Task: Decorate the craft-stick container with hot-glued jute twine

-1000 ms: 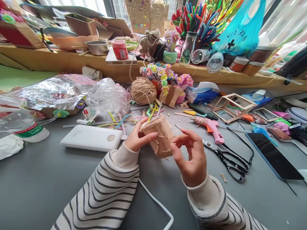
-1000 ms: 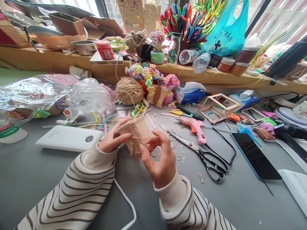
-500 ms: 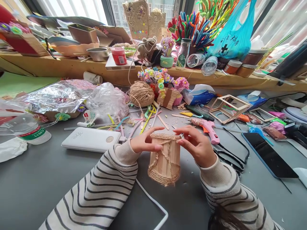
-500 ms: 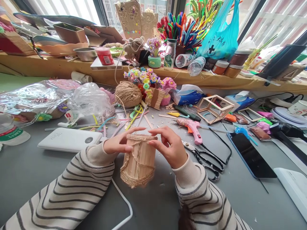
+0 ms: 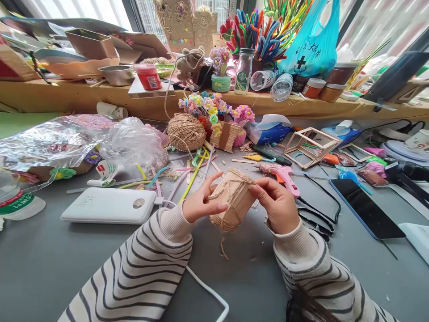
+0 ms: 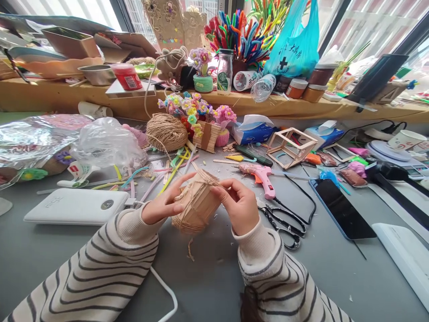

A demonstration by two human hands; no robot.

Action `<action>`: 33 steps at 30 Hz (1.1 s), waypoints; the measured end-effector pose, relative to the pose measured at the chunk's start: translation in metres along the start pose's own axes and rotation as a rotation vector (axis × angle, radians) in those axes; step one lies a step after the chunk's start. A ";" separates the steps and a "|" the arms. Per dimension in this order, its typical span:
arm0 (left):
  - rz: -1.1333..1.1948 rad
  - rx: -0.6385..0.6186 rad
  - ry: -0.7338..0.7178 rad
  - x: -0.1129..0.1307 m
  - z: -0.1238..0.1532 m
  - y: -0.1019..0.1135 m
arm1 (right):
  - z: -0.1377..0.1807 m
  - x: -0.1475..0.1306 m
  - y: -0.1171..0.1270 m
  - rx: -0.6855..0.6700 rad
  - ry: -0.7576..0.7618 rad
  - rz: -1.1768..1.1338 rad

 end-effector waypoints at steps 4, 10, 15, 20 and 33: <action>-0.099 0.129 -0.035 -0.002 0.002 0.001 | 0.001 0.004 0.000 0.012 -0.033 0.021; -0.125 0.146 -0.032 0.000 0.005 -0.003 | -0.004 0.002 0.001 -0.119 0.021 0.139; -0.181 0.157 -0.055 0.002 0.010 -0.009 | -0.004 -0.020 0.002 -0.171 0.258 0.331; -0.275 0.194 -0.135 0.008 0.016 -0.013 | 0.002 -0.020 -0.003 -0.278 0.229 0.376; -0.381 0.207 -0.211 0.015 0.019 -0.010 | 0.003 -0.011 -0.009 -0.428 0.085 0.290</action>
Point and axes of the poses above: each hand's wrist, its own z-axis away from the middle knuckle, its own y-axis out of the back of the hand, x = y × z, the point moved 7 cm from there along -z, towards the middle knuckle, and after that the axes turned 11 degrees about x, right-handed, at the moved point
